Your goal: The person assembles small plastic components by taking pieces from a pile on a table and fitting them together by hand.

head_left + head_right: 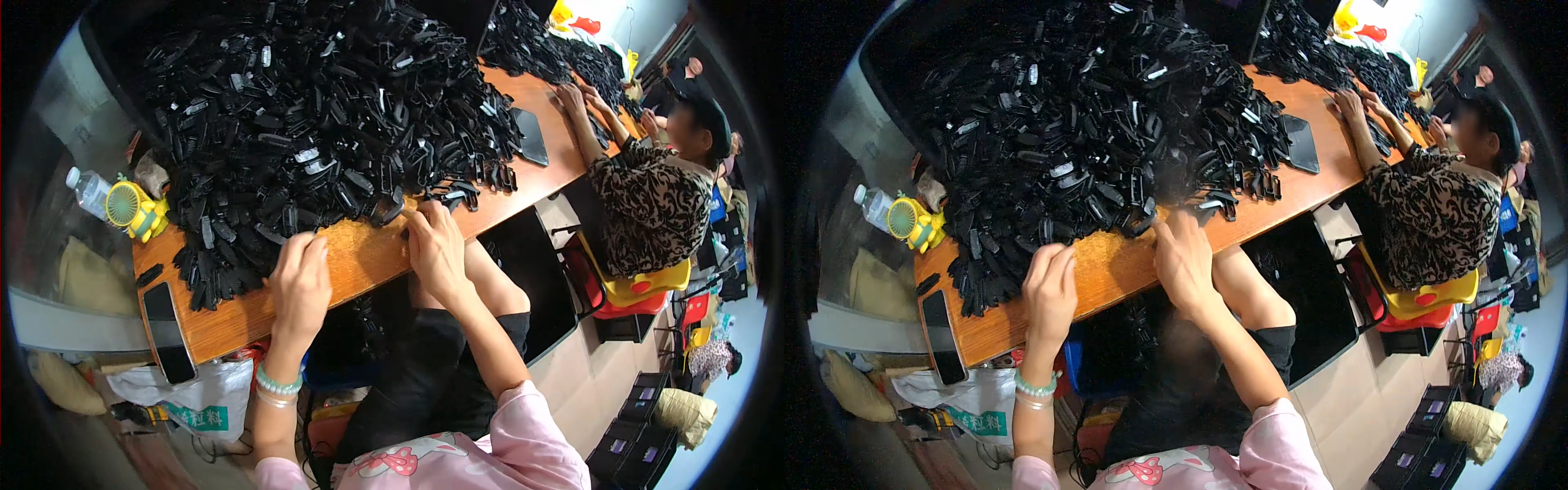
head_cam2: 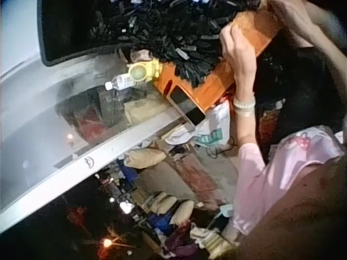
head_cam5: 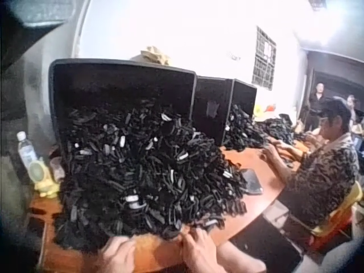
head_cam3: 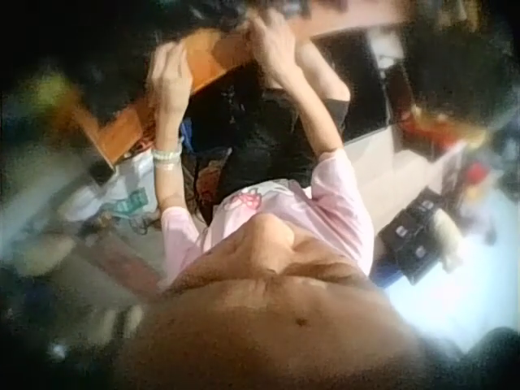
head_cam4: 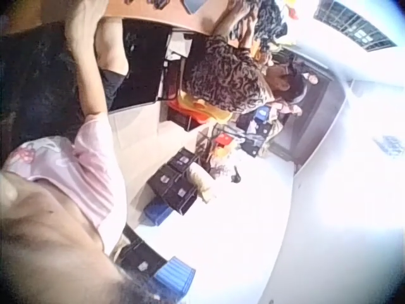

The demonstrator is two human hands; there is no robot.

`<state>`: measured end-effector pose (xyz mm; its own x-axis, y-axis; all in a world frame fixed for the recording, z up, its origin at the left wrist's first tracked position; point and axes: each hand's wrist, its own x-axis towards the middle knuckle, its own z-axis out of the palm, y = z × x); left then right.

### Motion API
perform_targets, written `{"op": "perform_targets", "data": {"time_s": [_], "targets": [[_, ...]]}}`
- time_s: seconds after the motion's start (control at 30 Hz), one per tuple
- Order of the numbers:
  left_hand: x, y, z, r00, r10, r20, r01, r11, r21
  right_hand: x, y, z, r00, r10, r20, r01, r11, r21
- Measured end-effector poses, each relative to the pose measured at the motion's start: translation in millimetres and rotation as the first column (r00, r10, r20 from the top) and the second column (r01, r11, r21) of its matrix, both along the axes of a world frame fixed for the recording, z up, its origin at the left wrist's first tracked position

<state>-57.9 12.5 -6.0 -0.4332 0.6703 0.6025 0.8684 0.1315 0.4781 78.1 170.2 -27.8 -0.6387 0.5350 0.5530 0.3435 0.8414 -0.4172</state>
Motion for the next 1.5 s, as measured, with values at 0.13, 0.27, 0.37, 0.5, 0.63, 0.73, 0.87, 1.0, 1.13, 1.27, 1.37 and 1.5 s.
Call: {"op": "perform_targets", "data": {"time_s": [0.13,0.27,0.37,0.5,0.63,0.73,0.87,1.0,1.13,1.27,1.37,1.5], "targets": [[-8,55,9,0.945,-0.070,-0.320,0.025,0.990,-0.142,-10,5,3,0.982,-0.029,0.186,0.007,0.993,0.118],[-12,61,-2,0.918,-0.096,-0.386,-0.004,0.968,-0.252,-9,6,-1,0.979,0.050,0.195,-0.076,0.989,0.126],[-9,58,4,0.874,-0.061,-0.481,-0.051,0.975,-0.216,-5,9,-8,0.986,0.162,0.029,-0.163,0.986,0.038],[-12,56,1,0.913,-0.020,-0.408,-0.080,0.971,-0.226,-6,11,-6,0.973,0.226,-0.050,-0.223,0.973,0.056],[1,50,-5,0.940,0.064,-0.335,-0.160,0.950,-0.270,1,12,-3,0.907,0.127,-0.401,-0.225,0.952,-0.207],[6,39,-10,0.974,0.065,-0.218,-0.117,0.964,-0.237,8,2,-3,0.883,-0.035,-0.469,-0.221,0.849,-0.480],[19,31,-21,0.996,0.044,-0.076,-0.055,0.988,-0.148,1,-7,-9,0.959,0.075,-0.274,-0.152,0.950,-0.272],[33,18,-27,0.968,0.024,0.249,-0.040,0.997,0.061,-10,-19,-2,0.987,0.094,-0.130,-0.104,0.992,-0.069],[37,12,-26,0.865,-0.190,0.465,0.125,0.978,0.166,-18,-20,-3,0.977,0.134,-0.168,-0.162,0.972,-0.172],[31,17,-37,0.953,-0.114,0.279,0.087,0.990,0.106,-18,-22,-3,0.974,0.149,-0.169,-0.194,0.936,-0.293],[31,17,-39,0.905,-0.045,0.423,0.015,0.997,0.075,-19,-26,3,0.971,0.079,-0.227,-0.158,0.922,-0.354],[29,16,-37,0.853,-0.048,0.520,-0.069,0.977,0.203,-18,-22,6,0.948,0.052,-0.313,-0.157,0.933,-0.323]]}}
